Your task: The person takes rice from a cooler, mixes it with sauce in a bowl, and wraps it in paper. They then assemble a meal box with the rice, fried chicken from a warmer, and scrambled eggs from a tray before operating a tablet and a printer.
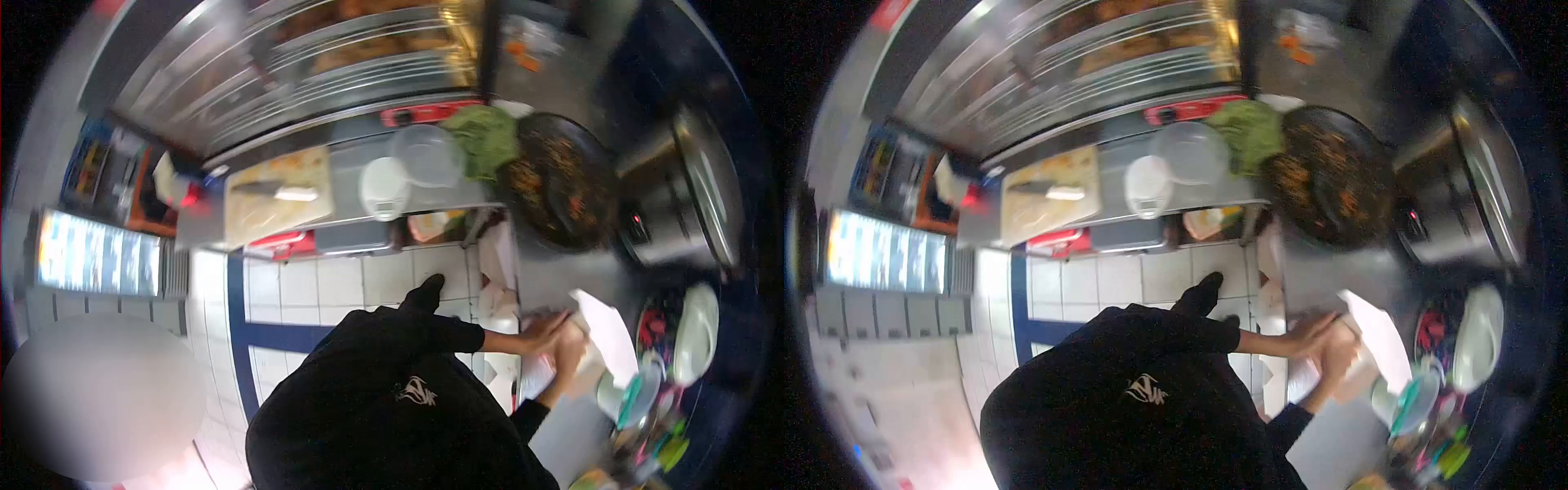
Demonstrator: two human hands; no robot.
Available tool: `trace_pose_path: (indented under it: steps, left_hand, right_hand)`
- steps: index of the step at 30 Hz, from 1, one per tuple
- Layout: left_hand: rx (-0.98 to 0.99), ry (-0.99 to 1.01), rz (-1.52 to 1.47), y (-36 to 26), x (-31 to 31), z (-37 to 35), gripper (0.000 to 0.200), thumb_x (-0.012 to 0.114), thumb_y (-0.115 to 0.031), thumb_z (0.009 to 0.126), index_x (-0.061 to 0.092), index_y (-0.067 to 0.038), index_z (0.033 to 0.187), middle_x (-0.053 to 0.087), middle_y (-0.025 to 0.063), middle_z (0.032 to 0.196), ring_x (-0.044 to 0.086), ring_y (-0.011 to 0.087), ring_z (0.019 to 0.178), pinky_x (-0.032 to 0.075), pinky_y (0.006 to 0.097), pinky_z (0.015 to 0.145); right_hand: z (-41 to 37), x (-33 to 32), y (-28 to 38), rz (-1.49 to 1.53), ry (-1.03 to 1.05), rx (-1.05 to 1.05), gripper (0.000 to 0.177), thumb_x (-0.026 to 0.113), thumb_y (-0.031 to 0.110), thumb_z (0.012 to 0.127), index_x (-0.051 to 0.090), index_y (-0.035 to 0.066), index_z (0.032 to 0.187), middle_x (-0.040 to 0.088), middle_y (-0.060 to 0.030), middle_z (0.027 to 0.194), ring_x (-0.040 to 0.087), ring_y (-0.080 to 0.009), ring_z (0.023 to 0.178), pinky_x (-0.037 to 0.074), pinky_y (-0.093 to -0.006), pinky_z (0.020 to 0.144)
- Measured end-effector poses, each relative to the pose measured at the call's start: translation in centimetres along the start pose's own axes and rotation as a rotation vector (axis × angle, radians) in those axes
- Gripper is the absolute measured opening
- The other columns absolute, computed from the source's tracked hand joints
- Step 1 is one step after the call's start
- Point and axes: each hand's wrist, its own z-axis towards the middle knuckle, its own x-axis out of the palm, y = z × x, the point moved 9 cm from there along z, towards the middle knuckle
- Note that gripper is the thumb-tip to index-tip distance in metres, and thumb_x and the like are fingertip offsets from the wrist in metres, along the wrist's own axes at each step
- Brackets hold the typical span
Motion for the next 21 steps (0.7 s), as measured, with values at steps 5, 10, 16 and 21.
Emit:
trace_pose_path:
  steps: [5,10,16,21]
  left_hand:
    - [0.299,-0.229,-0.436,-3.3,-19.2,-4.2,0.045,0.041,-0.031,0.099,0.04,-0.002,0.133,0.049,0.0148,0.13,0.049,0.0223,0.115,0.037,0.0334,0.098]
    - [-0.017,-1.188,-0.339,4.7,-47.1,-19.4,0.017,0.044,-0.021,0.095,0.05,-0.008,0.105,0.052,0.0049,0.099,0.05,0.0145,0.086,0.042,0.029,0.081]
    - [0.114,-2.017,-0.746,16.6,-61.6,-39.3,0.022,0.046,-0.014,0.094,0.045,0.001,0.11,0.052,0.0128,0.102,0.055,0.02,0.093,0.047,0.0314,0.086]
    - [0.059,-1.488,-1.031,19.9,-67.0,-37.9,0.044,0.033,-0.024,0.097,0.037,-0.001,0.135,0.047,0.0163,0.133,0.047,0.026,0.121,0.037,0.0416,0.103]
  right_hand:
    - [-3.0,-8.7,5.2,-0.059,0.002,-0.326,0.047,0.068,0.039,0.081,0.057,0.0,0.105,0.064,-0.0194,0.087,0.062,-0.0362,0.081,0.049,-0.043,0.074]
    - [-13.4,-9.9,33.6,0.603,0.15,-0.944,0.029,0.059,0.011,0.087,0.057,0.001,0.114,0.063,-0.0118,0.095,0.06,-0.0171,0.081,0.049,-0.0294,0.068]
    - [-41.1,3.8,62.5,0.646,0.35,-1.724,0.044,0.07,0.016,0.072,0.056,0.002,0.111,0.057,-0.02,0.109,0.056,-0.0362,0.098,0.044,-0.0425,0.088]
    - [-51.6,15.7,70.4,0.363,0.176,-1.965,0.028,0.06,0.012,0.074,0.059,0.004,0.101,0.059,-0.0129,0.101,0.053,-0.0315,0.103,0.04,-0.0484,0.086]
